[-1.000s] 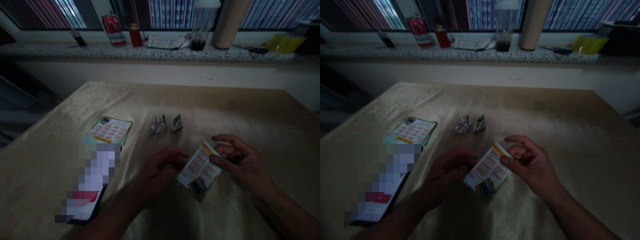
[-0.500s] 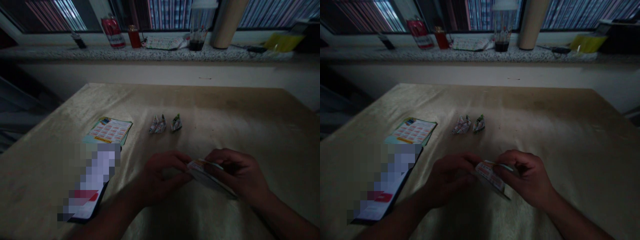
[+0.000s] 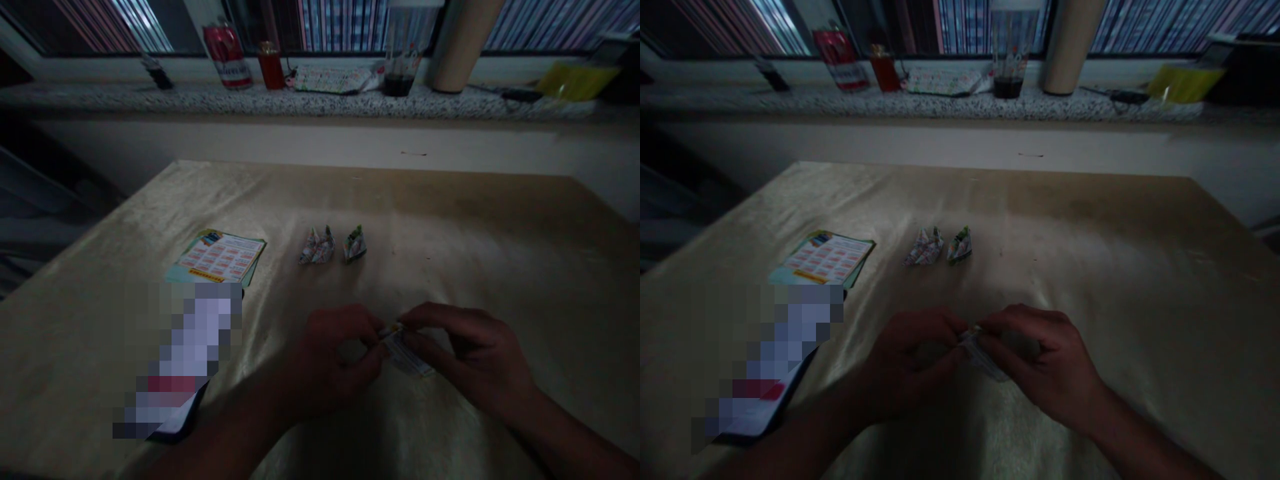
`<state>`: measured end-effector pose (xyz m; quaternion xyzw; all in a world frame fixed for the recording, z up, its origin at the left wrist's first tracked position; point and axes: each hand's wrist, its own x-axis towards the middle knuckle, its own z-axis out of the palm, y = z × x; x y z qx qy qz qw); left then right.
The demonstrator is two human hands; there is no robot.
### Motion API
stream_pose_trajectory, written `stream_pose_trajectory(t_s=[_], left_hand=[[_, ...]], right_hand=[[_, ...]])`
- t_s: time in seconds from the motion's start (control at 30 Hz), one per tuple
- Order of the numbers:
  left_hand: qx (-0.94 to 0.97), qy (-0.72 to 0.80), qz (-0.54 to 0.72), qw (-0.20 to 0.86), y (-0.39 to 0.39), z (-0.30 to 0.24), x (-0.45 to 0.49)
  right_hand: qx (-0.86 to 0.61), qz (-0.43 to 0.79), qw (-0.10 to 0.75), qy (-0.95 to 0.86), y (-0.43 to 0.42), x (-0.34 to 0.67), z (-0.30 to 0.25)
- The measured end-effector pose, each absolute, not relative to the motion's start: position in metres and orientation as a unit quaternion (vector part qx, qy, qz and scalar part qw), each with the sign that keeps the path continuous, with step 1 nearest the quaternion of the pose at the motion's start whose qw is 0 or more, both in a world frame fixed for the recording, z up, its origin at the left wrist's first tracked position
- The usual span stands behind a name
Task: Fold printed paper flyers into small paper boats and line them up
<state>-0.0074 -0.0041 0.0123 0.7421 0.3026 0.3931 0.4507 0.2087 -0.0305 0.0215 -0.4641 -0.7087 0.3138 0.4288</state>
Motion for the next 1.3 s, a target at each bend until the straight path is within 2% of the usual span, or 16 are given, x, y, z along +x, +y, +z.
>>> stream_pose_trajectory(t_s=[0.1, 0.33, 0.63, 1.03, 1.3], left_hand=[[0.718, 0.346, 0.41, 0.444, -0.007, 0.009, -0.007], [0.58, 0.4, 0.421, 0.572, -0.01, 0.002, 0.001], [0.606, 0.421, 0.425, 0.524, -0.011, 0.01, 0.003], [0.612, 0.399, 0.441, 0.522, -0.012, 0.009, 0.003], [0.555, 0.415, 0.457, 0.558, -0.013, 0.005, 0.006]], right_hand=[[-0.483, 0.297, 0.447, -0.692, -0.032, 0.206, 0.021], [-0.494, 0.333, 0.5, -0.629, -0.034, 0.2, 0.022], [-0.507, 0.336, 0.471, -0.639, -0.032, 0.201, 0.017], [-0.516, 0.341, 0.479, -0.622, -0.031, 0.199, 0.022], [-0.514, 0.353, 0.461, -0.631, -0.034, 0.2, 0.018]])
